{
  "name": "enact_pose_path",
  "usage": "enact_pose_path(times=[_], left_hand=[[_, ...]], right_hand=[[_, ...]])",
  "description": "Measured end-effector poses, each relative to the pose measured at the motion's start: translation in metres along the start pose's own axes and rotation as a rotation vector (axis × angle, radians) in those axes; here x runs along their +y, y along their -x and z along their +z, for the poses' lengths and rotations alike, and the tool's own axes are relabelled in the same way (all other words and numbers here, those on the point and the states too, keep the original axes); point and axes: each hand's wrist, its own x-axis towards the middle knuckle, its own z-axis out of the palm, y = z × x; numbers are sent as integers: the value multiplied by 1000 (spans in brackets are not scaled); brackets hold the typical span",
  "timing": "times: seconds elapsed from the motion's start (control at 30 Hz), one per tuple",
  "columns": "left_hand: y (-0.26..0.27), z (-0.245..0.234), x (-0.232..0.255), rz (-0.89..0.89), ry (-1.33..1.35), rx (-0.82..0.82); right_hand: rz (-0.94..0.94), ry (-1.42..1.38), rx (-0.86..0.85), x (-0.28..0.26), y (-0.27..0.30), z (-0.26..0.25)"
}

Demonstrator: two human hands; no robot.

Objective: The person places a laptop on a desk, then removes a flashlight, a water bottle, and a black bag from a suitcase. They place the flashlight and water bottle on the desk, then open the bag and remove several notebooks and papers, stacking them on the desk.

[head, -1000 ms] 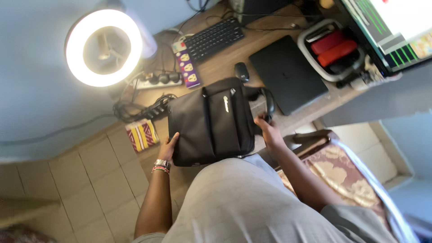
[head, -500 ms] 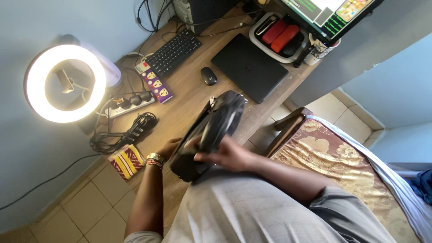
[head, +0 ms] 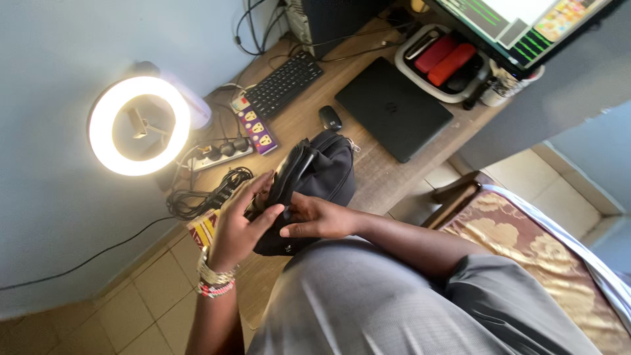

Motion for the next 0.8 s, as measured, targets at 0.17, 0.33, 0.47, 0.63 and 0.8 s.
enact_pose_path(times=[0.17, 0.33, 0.47, 0.63, 0.8], left_hand=[[-2, 19, 20, -37, -201, 49], [-3, 35, 30, -9, -128, 129], [-7, 40, 34, -142, -7, 146], [-15, 50, 34, -214, 57, 178], [-16, 53, 21, -271, -22, 293]], right_hand=[[66, 21, -33, -13, 10, -26], [105, 693, 142, -54, 35, -55], [-302, 1023, 233, -96, 51, -61], [-407, 1321, 155, -121, 38, -57], [-443, 1489, 223, -118, 34, -36]])
